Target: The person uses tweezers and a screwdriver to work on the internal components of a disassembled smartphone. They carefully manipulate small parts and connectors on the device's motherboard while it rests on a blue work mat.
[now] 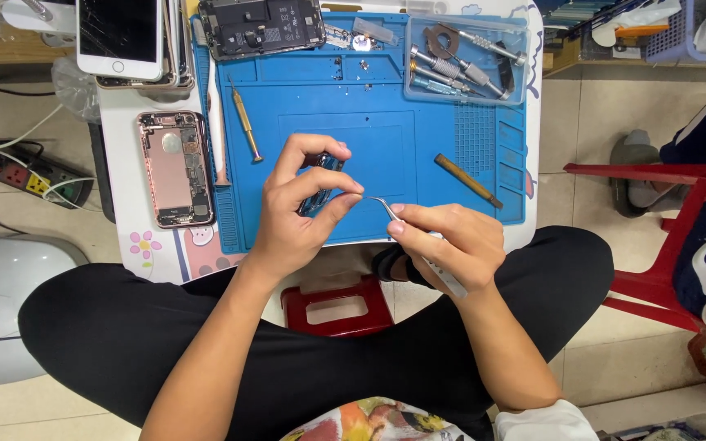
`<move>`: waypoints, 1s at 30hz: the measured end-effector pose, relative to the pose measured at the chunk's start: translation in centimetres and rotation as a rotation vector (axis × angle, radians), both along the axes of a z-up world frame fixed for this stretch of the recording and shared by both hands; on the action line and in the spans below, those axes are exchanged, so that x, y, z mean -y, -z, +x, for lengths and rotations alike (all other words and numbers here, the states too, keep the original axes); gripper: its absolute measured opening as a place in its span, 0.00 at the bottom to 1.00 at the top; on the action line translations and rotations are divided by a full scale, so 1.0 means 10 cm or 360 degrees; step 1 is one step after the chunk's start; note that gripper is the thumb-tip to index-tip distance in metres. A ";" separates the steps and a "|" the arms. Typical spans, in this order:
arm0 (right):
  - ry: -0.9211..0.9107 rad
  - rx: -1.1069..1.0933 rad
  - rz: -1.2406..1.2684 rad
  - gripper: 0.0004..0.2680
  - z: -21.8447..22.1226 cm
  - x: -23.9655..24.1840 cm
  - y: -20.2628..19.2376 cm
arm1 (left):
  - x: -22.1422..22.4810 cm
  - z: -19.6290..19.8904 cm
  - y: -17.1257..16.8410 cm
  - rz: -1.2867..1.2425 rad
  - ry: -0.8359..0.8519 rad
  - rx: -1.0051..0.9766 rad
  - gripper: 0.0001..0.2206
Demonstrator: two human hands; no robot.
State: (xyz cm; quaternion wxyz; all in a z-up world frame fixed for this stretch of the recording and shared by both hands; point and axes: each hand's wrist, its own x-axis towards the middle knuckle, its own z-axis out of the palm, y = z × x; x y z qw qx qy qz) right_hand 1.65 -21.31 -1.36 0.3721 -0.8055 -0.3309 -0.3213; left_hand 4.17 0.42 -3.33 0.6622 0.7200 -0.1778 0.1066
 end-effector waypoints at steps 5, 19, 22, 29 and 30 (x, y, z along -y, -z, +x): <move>-0.0061 0.0065 0.0052 0.07 0.06 -0.07 -0.05 | 0.02 -0.01 0.00 0.0011 0.0016 0.0015 0.02; -0.0059 0.0014 0.0128 0.07 0.08 -0.13 -0.07 | 0.03 -0.04 -0.01 0.0014 -0.0033 0.0000 0.02; -0.0054 0.0012 0.0103 0.07 0.07 -0.13 -0.07 | 0.02 -0.04 -0.02 -0.0001 -0.0039 -0.0006 0.02; -0.0057 0.0041 0.0072 0.07 0.06 -0.12 -0.06 | 0.04 -0.04 -0.01 0.0024 -0.0052 0.0012 0.02; -0.0057 0.0032 0.0076 0.07 0.06 -0.12 -0.05 | 0.04 -0.04 -0.01 0.0019 -0.0053 0.0012 0.02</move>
